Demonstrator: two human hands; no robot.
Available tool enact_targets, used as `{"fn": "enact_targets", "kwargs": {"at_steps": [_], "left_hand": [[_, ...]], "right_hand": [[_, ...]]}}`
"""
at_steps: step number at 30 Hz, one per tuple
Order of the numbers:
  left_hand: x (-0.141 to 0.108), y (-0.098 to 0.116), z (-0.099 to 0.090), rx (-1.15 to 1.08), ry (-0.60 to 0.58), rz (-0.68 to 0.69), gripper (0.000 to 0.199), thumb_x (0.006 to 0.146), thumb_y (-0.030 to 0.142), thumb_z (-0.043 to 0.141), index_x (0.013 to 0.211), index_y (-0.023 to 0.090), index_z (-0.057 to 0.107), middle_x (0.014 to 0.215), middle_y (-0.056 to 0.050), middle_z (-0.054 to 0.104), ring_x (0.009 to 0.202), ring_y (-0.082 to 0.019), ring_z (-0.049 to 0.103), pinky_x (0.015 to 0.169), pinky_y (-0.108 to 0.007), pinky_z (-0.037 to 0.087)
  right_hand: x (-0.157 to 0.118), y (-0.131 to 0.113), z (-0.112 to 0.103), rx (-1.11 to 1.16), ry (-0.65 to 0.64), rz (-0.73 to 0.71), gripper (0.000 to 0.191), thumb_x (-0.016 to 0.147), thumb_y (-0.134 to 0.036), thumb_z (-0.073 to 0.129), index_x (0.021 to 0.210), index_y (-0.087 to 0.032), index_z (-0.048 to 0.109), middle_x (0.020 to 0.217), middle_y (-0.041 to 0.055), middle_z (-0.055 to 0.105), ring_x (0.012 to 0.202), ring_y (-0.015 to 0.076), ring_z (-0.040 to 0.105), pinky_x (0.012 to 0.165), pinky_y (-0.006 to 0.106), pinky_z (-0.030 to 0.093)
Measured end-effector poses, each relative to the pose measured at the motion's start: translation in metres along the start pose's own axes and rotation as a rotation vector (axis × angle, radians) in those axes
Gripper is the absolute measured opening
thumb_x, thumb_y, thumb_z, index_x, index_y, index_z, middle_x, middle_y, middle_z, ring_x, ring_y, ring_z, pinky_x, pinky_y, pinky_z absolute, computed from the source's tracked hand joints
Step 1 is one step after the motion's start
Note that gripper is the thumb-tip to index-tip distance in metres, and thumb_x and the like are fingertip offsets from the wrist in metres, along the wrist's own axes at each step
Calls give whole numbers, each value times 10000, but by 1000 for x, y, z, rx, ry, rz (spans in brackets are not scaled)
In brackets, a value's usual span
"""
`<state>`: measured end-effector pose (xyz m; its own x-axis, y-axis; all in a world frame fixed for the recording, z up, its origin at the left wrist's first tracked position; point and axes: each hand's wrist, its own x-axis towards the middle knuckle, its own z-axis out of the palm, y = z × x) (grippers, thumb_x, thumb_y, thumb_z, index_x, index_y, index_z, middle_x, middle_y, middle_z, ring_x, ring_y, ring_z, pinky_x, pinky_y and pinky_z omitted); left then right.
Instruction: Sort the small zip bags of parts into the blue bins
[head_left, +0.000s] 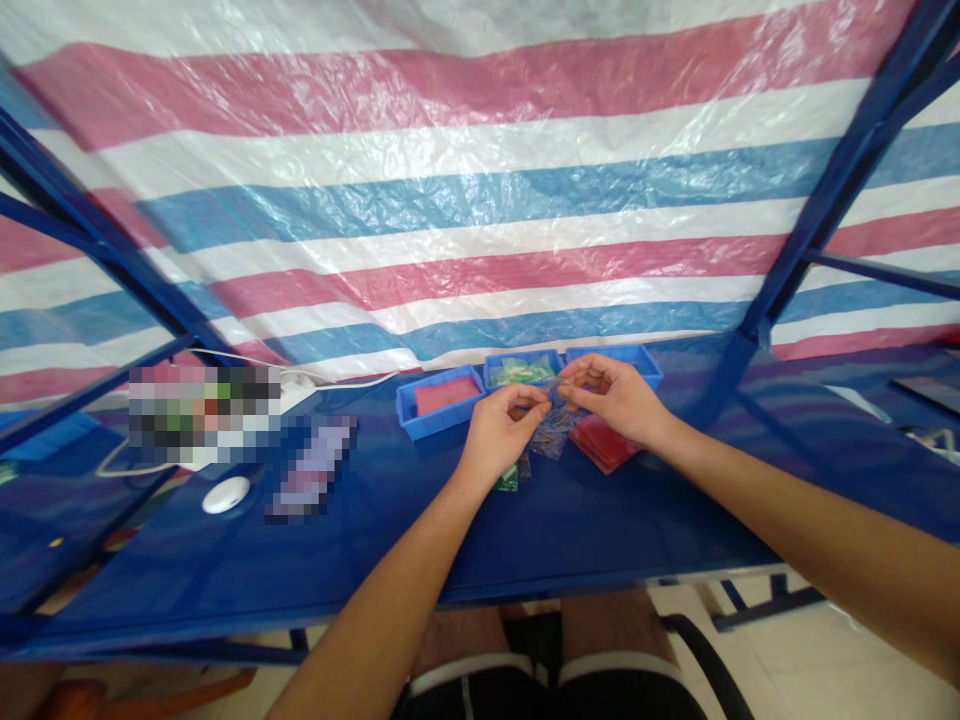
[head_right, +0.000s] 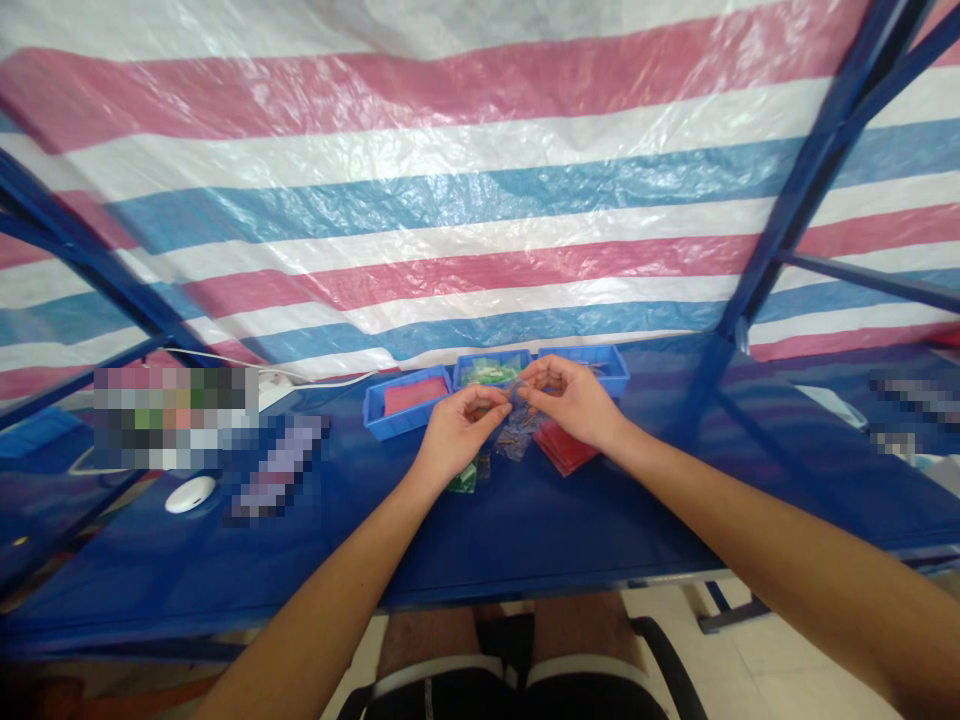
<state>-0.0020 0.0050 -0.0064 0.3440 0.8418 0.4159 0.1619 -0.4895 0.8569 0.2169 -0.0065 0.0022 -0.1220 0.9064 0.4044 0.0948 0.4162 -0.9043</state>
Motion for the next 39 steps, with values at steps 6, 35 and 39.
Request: {"fn": "enact_targets", "kwargs": {"at_steps": [6,35,39], "left_hand": [[-6,14,-2,362,-153,288,176,946,307,713,1087,221,775,1249,-114,746,1195,-258,693,1102,-446,530],[-9,1,-12,547,-316,298,275,934,193,664,1199,202,738,1208,-109,685,1126,-245,680,1079,-389,544],[-8,1,-13,556,-346,283,276,930,179,666,1196,200,737,1195,-104,698,1116,-246,686,1066,-392,549]], "right_hand": [[10,-1,-32,-701,230,-342,163,953,-274,640,1044,-244,771,1042,111,750,1015,313,688,946,478,545],[-2,-12,-9,-616,-52,-387,210,1017,-419,597,976,-286,754,1004,85,770,1001,316,682,966,487,519],[-4,-11,-6,-602,-100,-396,211,1027,-404,587,958,-286,748,990,75,772,967,299,690,943,476,525]]}}
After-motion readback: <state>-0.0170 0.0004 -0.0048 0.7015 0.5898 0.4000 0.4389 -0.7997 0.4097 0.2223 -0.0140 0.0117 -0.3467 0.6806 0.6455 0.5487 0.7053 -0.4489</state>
